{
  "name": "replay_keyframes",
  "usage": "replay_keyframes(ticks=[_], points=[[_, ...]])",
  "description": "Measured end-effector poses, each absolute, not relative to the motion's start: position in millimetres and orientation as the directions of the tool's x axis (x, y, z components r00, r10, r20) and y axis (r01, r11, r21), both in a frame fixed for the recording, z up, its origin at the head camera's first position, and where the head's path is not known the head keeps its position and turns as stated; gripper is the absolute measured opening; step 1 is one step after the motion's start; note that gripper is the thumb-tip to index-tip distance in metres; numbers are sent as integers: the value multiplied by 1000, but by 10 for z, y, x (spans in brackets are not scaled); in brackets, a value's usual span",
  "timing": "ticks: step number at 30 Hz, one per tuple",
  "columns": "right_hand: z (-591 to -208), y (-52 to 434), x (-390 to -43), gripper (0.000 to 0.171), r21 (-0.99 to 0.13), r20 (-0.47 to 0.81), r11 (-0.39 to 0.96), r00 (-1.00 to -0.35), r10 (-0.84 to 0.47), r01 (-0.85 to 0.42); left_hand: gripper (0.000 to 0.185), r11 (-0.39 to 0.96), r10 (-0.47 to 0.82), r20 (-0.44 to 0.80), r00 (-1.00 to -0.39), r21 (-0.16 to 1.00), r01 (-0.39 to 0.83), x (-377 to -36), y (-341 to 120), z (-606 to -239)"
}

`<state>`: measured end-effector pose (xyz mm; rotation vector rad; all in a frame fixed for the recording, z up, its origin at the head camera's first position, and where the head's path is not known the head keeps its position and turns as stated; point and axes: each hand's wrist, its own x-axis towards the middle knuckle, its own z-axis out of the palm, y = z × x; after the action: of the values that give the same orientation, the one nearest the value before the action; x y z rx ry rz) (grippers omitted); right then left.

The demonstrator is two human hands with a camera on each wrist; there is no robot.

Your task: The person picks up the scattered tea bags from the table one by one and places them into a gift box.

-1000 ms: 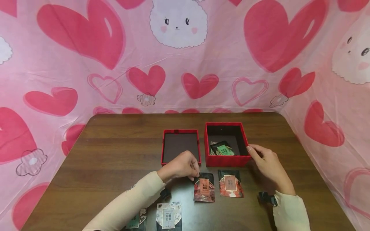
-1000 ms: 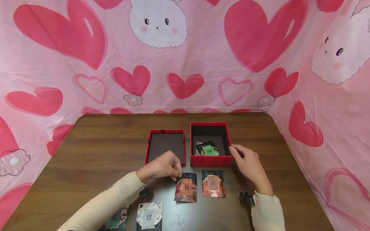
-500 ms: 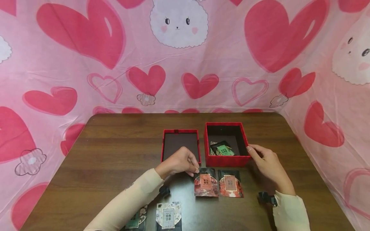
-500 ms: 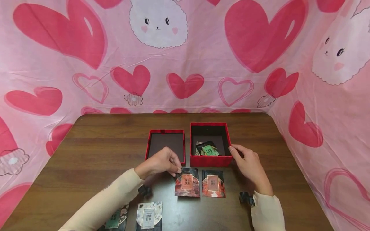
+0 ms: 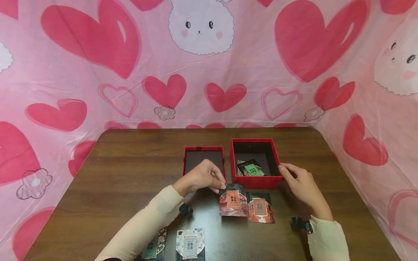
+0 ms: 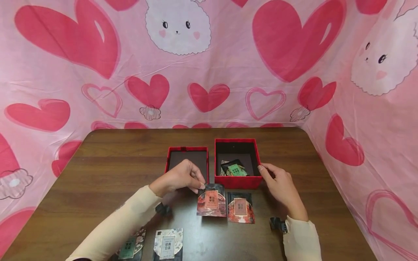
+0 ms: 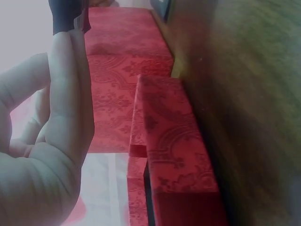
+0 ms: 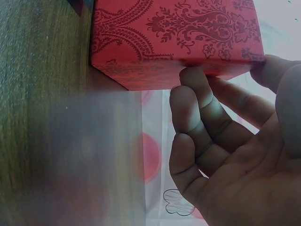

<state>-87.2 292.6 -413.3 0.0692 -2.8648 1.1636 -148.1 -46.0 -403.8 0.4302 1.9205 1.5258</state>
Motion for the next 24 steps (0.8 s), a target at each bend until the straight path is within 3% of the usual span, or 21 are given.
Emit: replay_keyframes(ticks=[24], points=[[-4129, 2931, -868, 47, -706, 58, 706, -998, -22, -56, 5, 297, 635, -261, -727, 951, -81, -1675, -370, -3685]])
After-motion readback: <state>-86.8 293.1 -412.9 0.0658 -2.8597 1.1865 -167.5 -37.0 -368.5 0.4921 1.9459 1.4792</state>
